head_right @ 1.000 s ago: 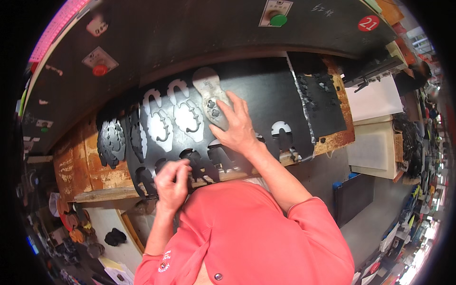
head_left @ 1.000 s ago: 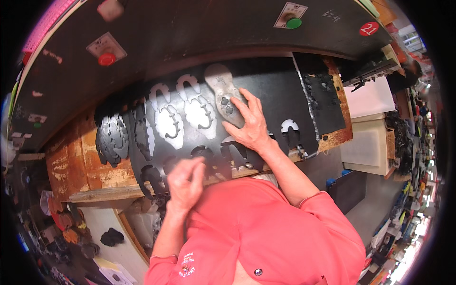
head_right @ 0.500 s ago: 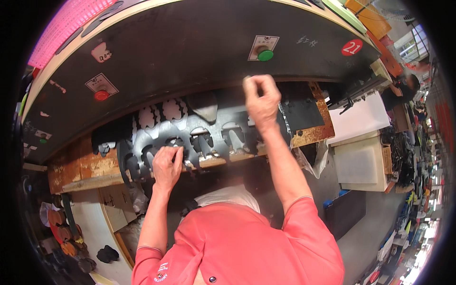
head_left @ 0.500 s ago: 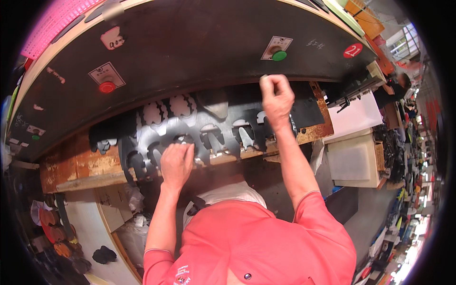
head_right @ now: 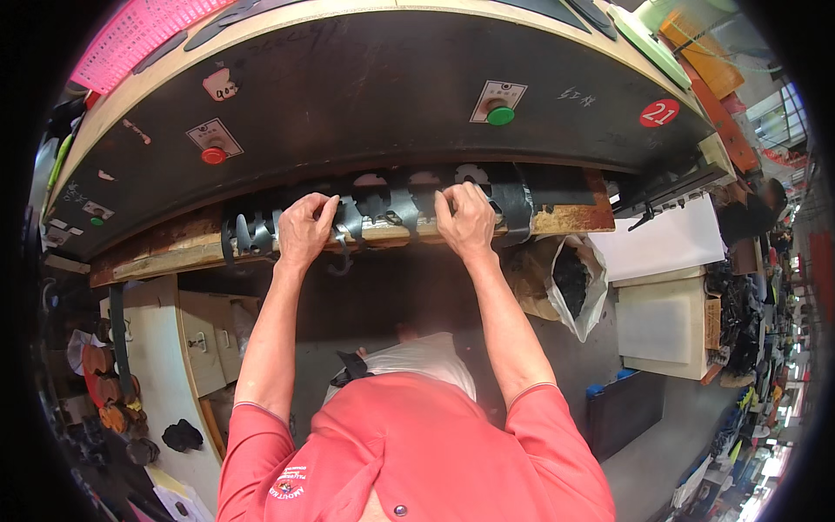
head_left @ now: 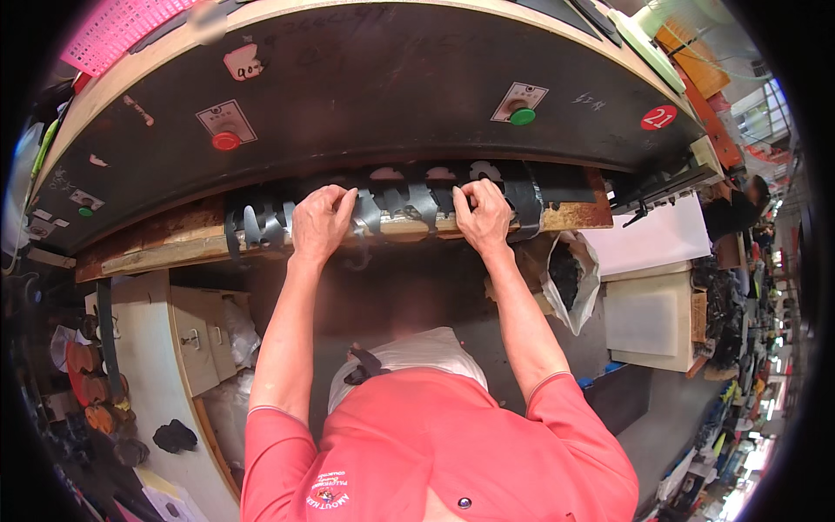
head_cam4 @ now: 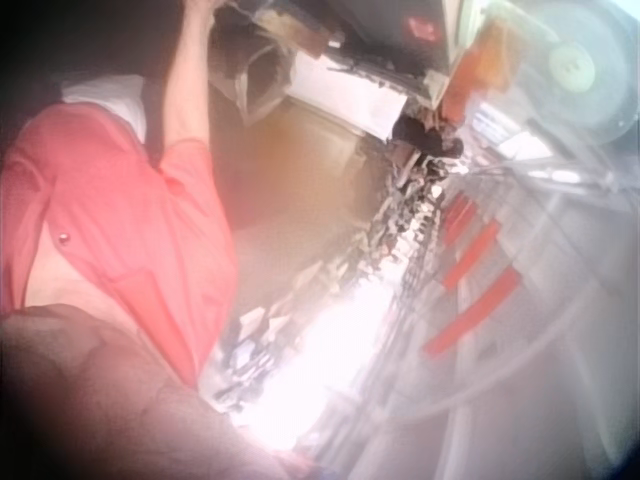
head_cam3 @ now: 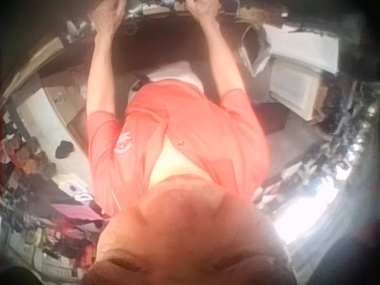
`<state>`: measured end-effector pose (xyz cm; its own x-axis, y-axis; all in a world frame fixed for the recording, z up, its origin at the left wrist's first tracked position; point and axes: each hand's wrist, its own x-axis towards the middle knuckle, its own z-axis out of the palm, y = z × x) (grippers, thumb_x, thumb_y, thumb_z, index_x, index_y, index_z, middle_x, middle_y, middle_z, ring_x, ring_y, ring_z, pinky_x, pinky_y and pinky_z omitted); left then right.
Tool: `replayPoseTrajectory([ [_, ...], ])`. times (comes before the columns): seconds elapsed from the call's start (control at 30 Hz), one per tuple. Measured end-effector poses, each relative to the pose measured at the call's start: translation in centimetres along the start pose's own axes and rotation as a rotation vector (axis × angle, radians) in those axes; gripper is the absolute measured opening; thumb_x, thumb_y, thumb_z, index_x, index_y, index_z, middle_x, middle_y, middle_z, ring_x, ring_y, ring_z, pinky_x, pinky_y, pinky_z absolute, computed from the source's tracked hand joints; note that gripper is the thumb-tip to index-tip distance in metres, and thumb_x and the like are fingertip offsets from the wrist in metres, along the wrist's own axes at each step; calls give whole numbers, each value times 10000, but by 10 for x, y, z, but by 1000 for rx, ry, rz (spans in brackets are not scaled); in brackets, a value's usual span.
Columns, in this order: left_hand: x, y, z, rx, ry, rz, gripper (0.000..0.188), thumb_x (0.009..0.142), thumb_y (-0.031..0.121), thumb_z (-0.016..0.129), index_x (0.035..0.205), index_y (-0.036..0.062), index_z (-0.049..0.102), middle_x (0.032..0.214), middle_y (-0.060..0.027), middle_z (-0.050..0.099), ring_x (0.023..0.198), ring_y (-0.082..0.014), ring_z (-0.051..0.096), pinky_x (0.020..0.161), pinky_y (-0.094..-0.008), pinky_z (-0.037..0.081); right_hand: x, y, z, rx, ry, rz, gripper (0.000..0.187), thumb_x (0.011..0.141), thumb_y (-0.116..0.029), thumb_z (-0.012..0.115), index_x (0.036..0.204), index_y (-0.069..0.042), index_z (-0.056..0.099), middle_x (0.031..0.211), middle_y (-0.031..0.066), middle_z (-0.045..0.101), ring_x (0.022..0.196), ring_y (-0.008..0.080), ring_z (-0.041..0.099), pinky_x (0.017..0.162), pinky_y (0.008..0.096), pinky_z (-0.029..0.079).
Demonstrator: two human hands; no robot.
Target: The person uses a manual die-cutting press to cut multiple shoe-shaped pieces from a black rubber sheet. They repeatedly place the sheet under the press, align a shoe-shaped template, press down to cut, and remove the cut pieces. The person also replaces the rubber sheet mid-task and continues cutting.
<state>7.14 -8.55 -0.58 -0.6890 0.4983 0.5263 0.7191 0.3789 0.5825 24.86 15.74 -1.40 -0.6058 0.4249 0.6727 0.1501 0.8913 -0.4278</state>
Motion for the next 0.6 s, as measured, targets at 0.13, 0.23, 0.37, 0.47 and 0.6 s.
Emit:
replayPoseTrajectory([
  [0.13,-3,0,-1,3,-62,4,231,950,253,772,844,49,752,826,-122,742,815,-328,727,740,-440,568,2,6,6,-17,-28,25,212,902,-159,799,799,-70,637,751,73,583,701,279,610,641,412,488],
  [0.23,-6,-1,-2,36,-79,40,228,942,254,776,843,49,759,839,-114,746,845,-322,724,784,-445,563,5,6,5,-13,-61,51,195,884,-156,801,811,-69,643,758,68,593,696,280,613,636,418,492],
  [0.37,-7,-2,-2,82,-96,85,222,933,249,792,852,43,771,840,-114,734,837,-325,704,774,-449,546,4,4,4,-19,-127,117,165,878,-171,783,814,-77,662,799,73,631,787,308,649,712,450,519],
  [0.47,-10,-3,-1,57,-90,77,222,919,241,803,834,39,770,816,-112,726,826,-329,694,768,-456,539,4,6,3,-15,-162,129,164,882,-171,776,820,-69,664,804,81,635,782,308,652,703,448,516],
  [0.6,-13,-4,-1,60,-134,19,219,906,229,809,818,34,765,797,-117,718,799,-331,678,756,-462,530,3,7,-2,16,-250,199,182,905,-185,756,826,-51,662,784,96,626,715,307,636,667,446,505],
])
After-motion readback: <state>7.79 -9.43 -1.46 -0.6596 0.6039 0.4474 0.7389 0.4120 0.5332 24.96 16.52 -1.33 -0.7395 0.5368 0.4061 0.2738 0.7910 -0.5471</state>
